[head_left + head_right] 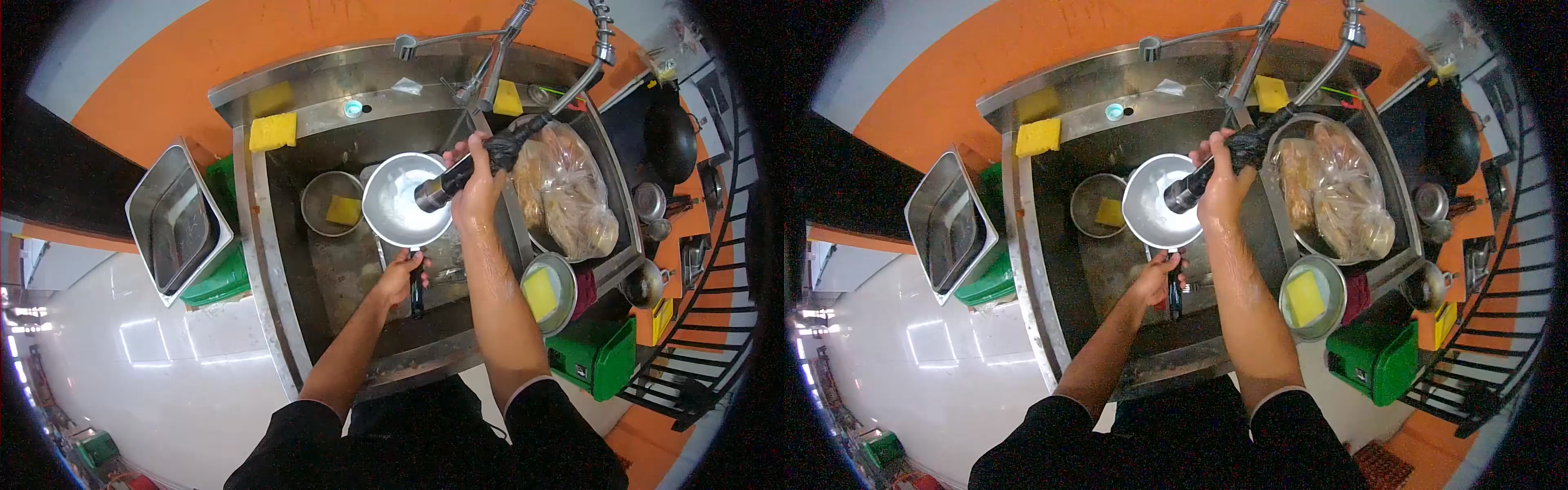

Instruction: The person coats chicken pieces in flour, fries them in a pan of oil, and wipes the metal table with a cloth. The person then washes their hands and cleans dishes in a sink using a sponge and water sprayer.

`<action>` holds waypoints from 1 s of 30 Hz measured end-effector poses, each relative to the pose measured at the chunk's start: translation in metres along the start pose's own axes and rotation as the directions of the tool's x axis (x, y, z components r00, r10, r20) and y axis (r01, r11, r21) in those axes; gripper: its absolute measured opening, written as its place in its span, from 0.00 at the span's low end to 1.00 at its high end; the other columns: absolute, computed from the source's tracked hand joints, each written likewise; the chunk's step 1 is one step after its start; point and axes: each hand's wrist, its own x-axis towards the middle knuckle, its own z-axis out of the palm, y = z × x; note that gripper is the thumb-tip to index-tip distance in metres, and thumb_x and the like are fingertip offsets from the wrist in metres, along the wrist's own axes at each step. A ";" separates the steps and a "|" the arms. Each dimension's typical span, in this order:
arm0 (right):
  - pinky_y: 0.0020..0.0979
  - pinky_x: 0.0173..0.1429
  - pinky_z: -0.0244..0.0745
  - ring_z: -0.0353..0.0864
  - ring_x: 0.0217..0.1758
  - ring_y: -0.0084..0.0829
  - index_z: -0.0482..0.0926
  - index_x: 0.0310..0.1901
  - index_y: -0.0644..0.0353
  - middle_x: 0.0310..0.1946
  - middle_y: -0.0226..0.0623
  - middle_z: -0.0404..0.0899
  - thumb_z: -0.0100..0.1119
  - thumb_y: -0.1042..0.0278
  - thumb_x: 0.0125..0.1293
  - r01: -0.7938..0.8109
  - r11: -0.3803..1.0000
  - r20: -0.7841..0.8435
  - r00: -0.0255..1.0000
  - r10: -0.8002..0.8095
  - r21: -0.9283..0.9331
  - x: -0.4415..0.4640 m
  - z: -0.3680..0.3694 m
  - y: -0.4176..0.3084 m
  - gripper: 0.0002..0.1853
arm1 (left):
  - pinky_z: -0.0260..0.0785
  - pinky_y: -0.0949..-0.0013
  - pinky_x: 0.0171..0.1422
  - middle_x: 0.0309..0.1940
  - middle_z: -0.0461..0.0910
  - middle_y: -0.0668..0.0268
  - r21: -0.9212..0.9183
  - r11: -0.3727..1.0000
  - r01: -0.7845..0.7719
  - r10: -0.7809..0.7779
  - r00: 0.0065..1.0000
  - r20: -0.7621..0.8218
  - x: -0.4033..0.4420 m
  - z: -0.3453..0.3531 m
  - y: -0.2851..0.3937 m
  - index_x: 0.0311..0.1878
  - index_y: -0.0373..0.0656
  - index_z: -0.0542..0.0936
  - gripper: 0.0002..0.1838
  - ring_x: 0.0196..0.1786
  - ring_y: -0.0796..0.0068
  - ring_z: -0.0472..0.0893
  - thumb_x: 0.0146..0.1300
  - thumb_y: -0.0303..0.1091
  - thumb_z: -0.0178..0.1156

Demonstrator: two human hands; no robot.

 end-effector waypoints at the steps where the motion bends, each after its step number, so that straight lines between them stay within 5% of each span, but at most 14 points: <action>1: 0.30 0.34 0.77 0.77 0.26 0.26 0.73 0.39 0.62 0.27 0.33 0.74 0.61 0.68 0.63 -0.004 0.996 -0.002 1.000 0.004 -0.088 0.004 -0.004 0.005 0.09 | 0.68 0.69 0.33 0.33 0.71 0.70 -0.037 0.999 0.030 -0.030 1.000 0.000 0.001 -0.003 -0.003 0.58 0.49 0.67 0.16 0.26 0.78 0.69 0.69 0.37 0.52; 4: 0.28 0.25 0.71 0.71 0.19 0.24 0.71 0.25 0.60 0.17 0.31 0.70 0.60 0.64 0.64 0.066 0.943 -0.004 0.997 -0.071 -0.327 0.012 -0.013 0.020 0.13 | 0.63 0.71 0.23 0.26 0.68 0.71 0.133 0.991 0.033 -0.013 0.989 -0.147 0.004 -0.014 -0.009 0.53 0.48 0.68 0.15 0.19 0.80 0.66 0.67 0.41 0.55; 7: 0.25 0.19 0.64 0.70 0.15 0.22 0.71 0.22 0.61 0.14 0.29 0.70 0.61 0.62 0.64 0.165 0.849 0.036 0.985 -0.171 -0.502 0.020 -0.025 0.026 0.17 | 0.59 0.73 0.18 0.22 0.66 0.72 0.296 0.955 0.020 0.063 0.962 -0.265 0.004 -0.014 -0.014 0.46 0.44 0.70 0.17 0.16 0.80 0.64 0.66 0.48 0.56; 13: 0.25 0.23 0.65 0.72 0.18 0.20 0.74 0.27 0.63 0.18 0.31 0.73 0.61 0.65 0.64 0.237 0.849 0.099 0.971 -0.217 -0.472 0.011 -0.002 0.009 0.12 | 0.58 0.71 0.21 0.22 0.70 0.71 0.531 0.847 0.019 0.189 0.923 -0.335 0.031 -0.041 -0.035 0.35 0.46 0.73 0.17 0.18 0.80 0.64 0.65 0.52 0.55; 15: 0.24 0.26 0.67 0.74 0.22 0.20 0.75 0.31 0.66 0.21 0.30 0.75 0.62 0.66 0.63 0.392 0.775 0.163 0.918 -0.361 -0.495 0.020 -0.004 0.011 0.11 | 0.61 0.70 0.22 0.23 0.75 0.69 0.612 0.791 -0.015 0.252 0.919 -0.303 0.029 -0.042 -0.043 0.34 0.44 0.74 0.19 0.19 0.80 0.68 0.65 0.53 0.54; 18: 0.25 0.31 0.69 0.75 0.26 0.20 0.77 0.36 0.68 0.24 0.30 0.76 0.63 0.67 0.62 0.485 0.721 0.243 0.874 -0.421 -0.495 0.031 -0.005 0.015 0.11 | 0.66 0.68 0.24 0.25 0.80 0.63 0.978 0.195 -0.081 0.698 0.711 -0.080 0.027 -0.046 -0.054 0.41 0.40 0.75 0.19 0.22 0.78 0.77 0.65 0.49 0.56; 21: 0.27 0.32 0.70 0.76 0.27 0.21 0.77 0.36 0.68 0.25 0.30 0.77 0.63 0.68 0.61 0.456 0.733 0.238 0.890 -0.389 -0.505 0.028 -0.005 0.015 0.10 | 0.73 0.60 0.39 0.29 0.82 0.53 0.665 0.745 0.047 0.220 0.924 -0.312 0.003 -0.024 -0.037 0.37 0.33 0.76 0.18 0.34 0.63 0.84 0.63 0.44 0.57; 24: 0.28 0.33 0.70 0.76 0.27 0.22 0.77 0.34 0.66 0.25 0.30 0.78 0.64 0.67 0.61 0.393 0.790 0.222 0.919 -0.325 -0.471 0.026 -0.005 0.012 0.10 | 0.73 0.56 0.42 0.30 0.81 0.48 0.797 0.586 0.146 0.198 0.928 -0.316 -0.023 0.000 -0.016 0.40 0.32 0.74 0.19 0.34 0.51 0.82 0.61 0.43 0.60; 28: 0.27 0.30 0.68 0.74 0.24 0.21 0.76 0.32 0.65 0.23 0.30 0.76 0.64 0.67 0.60 0.469 0.693 0.299 0.883 -0.362 -0.547 0.029 -0.011 0.012 0.10 | 0.72 0.51 0.43 0.32 0.80 0.45 0.948 0.308 0.075 0.461 0.860 -0.217 -0.019 -0.026 -0.030 0.43 0.31 0.73 0.23 0.38 0.42 0.80 0.60 0.47 0.62; 30: 0.26 0.27 0.66 0.72 0.21 0.20 0.74 0.28 0.63 0.20 0.29 0.74 0.63 0.69 0.61 0.430 0.760 0.265 0.902 -0.341 -0.487 0.030 -0.013 0.013 0.10 | 0.71 0.51 0.43 0.32 0.80 0.45 0.979 0.199 0.037 0.569 0.809 -0.146 -0.032 -0.020 -0.022 0.44 0.33 0.74 0.26 0.38 0.43 0.80 0.60 0.50 0.61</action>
